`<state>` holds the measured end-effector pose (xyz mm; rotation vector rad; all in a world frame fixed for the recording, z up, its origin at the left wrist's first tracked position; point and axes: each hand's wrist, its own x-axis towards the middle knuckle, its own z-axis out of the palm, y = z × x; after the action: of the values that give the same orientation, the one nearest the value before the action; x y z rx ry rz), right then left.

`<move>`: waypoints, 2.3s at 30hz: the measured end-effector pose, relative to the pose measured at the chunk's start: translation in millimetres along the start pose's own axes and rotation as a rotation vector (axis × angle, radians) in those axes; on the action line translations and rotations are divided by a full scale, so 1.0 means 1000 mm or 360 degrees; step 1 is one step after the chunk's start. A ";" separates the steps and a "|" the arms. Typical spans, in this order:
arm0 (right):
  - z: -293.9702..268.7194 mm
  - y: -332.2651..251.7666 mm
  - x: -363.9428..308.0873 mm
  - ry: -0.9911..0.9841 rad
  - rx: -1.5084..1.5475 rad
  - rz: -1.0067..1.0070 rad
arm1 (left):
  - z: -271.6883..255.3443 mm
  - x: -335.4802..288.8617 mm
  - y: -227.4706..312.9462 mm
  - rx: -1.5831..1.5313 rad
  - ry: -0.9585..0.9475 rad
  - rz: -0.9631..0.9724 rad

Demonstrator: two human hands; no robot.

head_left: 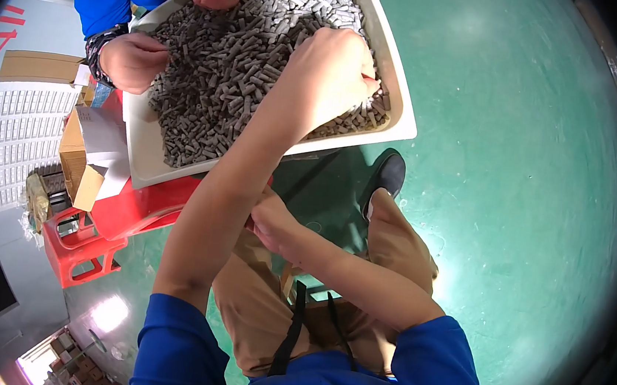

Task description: The person sorts small cylindrical metal components by hand, moving them from a tray into a cardboard box.

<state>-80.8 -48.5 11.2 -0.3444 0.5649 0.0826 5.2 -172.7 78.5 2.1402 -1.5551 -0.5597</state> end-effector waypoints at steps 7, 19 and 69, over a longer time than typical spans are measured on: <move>-0.001 0.000 0.002 -0.0033 -0.0004 -0.0029 | -0.005 -0.001 -0.016 -0.0433 0.0056 0.0128; -0.007 -0.009 0.002 -0.0124 0.0183 0.0027 | -0.055 -0.107 -0.019 -0.3286 -0.0046 -0.0272; 0.249 -0.007 0.092 -0.0784 -0.2160 -0.1605 | -0.004 -0.231 -0.109 -0.1494 0.1604 0.0255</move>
<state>125.1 28.8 160.6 -1.8306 -0.2943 -0.4446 26.1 78.6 36.3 1.1960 -0.6503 -0.0507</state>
